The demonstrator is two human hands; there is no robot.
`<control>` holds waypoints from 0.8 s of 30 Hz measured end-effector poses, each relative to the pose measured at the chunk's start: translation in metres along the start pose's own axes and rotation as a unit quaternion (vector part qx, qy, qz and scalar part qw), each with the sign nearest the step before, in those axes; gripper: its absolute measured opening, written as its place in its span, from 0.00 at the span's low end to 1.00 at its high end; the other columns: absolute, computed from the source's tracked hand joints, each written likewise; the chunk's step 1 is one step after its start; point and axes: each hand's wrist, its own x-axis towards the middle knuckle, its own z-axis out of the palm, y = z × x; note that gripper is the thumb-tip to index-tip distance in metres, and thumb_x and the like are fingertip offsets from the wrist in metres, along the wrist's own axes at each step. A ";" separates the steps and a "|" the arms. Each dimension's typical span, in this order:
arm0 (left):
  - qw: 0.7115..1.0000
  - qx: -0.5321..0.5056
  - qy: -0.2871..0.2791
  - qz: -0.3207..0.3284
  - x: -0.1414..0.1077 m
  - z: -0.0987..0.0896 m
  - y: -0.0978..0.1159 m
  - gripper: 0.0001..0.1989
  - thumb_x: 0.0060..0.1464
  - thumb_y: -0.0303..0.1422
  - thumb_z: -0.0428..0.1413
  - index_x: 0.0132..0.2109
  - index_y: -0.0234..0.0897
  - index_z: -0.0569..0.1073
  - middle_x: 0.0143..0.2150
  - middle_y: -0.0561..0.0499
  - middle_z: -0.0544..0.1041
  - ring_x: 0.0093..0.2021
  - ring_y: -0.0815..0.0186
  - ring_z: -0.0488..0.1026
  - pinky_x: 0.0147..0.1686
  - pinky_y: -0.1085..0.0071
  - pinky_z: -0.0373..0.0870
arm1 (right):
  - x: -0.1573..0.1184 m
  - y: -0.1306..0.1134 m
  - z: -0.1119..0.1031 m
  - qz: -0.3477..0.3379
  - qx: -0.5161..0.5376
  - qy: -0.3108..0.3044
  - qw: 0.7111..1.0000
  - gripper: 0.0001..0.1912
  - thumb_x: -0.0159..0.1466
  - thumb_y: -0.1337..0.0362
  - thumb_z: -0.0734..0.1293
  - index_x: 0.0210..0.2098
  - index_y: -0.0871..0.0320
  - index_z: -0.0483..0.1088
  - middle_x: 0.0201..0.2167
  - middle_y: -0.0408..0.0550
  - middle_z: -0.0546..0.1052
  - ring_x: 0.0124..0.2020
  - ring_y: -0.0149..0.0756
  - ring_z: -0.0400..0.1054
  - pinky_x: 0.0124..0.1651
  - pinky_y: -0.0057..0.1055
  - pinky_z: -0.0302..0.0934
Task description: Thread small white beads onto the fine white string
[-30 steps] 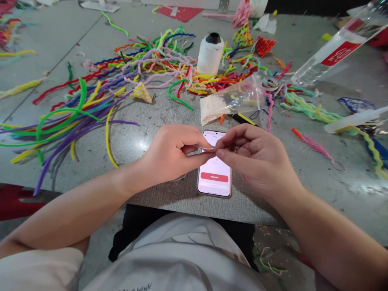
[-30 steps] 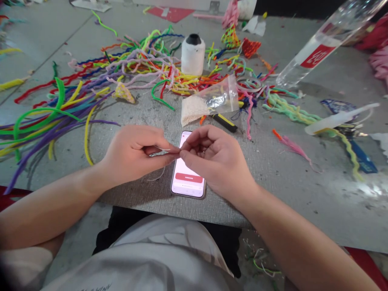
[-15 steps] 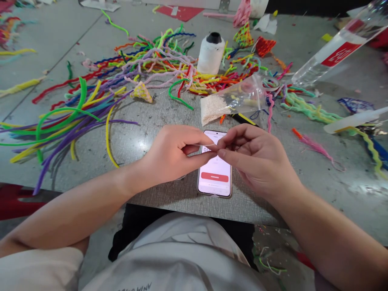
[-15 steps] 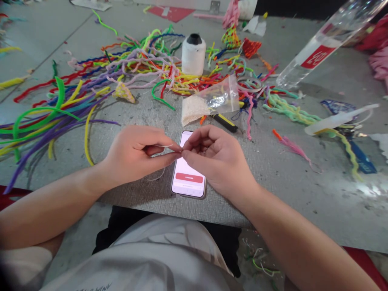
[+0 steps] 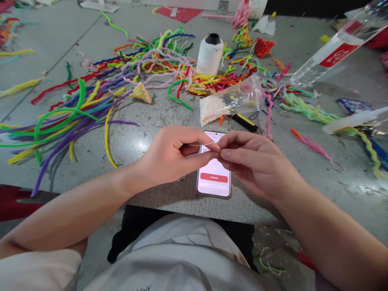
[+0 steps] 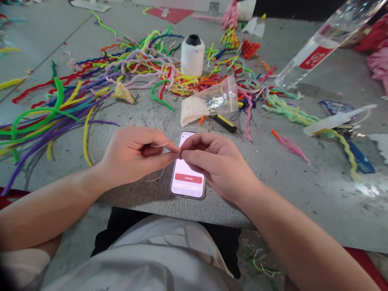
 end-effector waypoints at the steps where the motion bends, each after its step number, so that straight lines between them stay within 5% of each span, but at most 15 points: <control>1: 1.000 -0.004 0.000 -0.003 0.000 -0.001 0.001 0.02 0.60 0.29 0.67 0.39 0.39 0.85 0.19 0.63 0.59 0.20 0.75 0.53 0.23 0.73 0.52 | 0.000 0.000 0.000 0.012 0.011 -0.013 1.000 0.07 0.59 0.63 0.82 0.35 0.53 0.82 0.30 0.43 0.79 0.28 0.31 0.70 0.30 0.31 0.66; 7: 0.999 -0.019 -0.003 -0.040 0.000 -0.003 0.004 0.02 0.60 0.32 0.67 0.39 0.41 0.86 0.18 0.62 0.59 0.20 0.73 0.53 0.22 0.71 0.52 | 0.000 -0.001 -0.002 0.030 0.037 -0.046 0.998 0.07 0.59 0.59 0.83 0.33 0.51 0.85 0.25 0.42 0.76 0.25 0.30 0.66 0.28 0.32 0.65; 16: 0.996 0.070 -0.001 0.052 0.000 -0.006 -0.002 0.04 0.63 0.33 0.67 0.39 0.41 0.87 0.19 0.60 0.63 0.21 0.73 0.59 0.24 0.72 0.57 | 0.002 0.001 0.004 -0.020 -0.010 0.018 1.000 0.12 0.51 0.56 0.88 0.28 0.50 0.85 0.22 0.41 0.75 0.22 0.28 0.59 0.23 0.31 0.55; 24: 0.985 0.134 0.001 0.111 -0.006 -0.003 -0.001 0.06 0.66 0.29 0.63 0.40 0.42 0.85 0.22 0.56 0.71 0.24 0.70 0.66 0.27 0.71 0.62 | 0.001 -0.003 0.007 -0.014 -0.029 0.036 0.999 0.10 0.52 0.59 0.87 0.26 0.49 0.85 0.24 0.43 0.79 0.24 0.29 0.65 0.27 0.33 0.62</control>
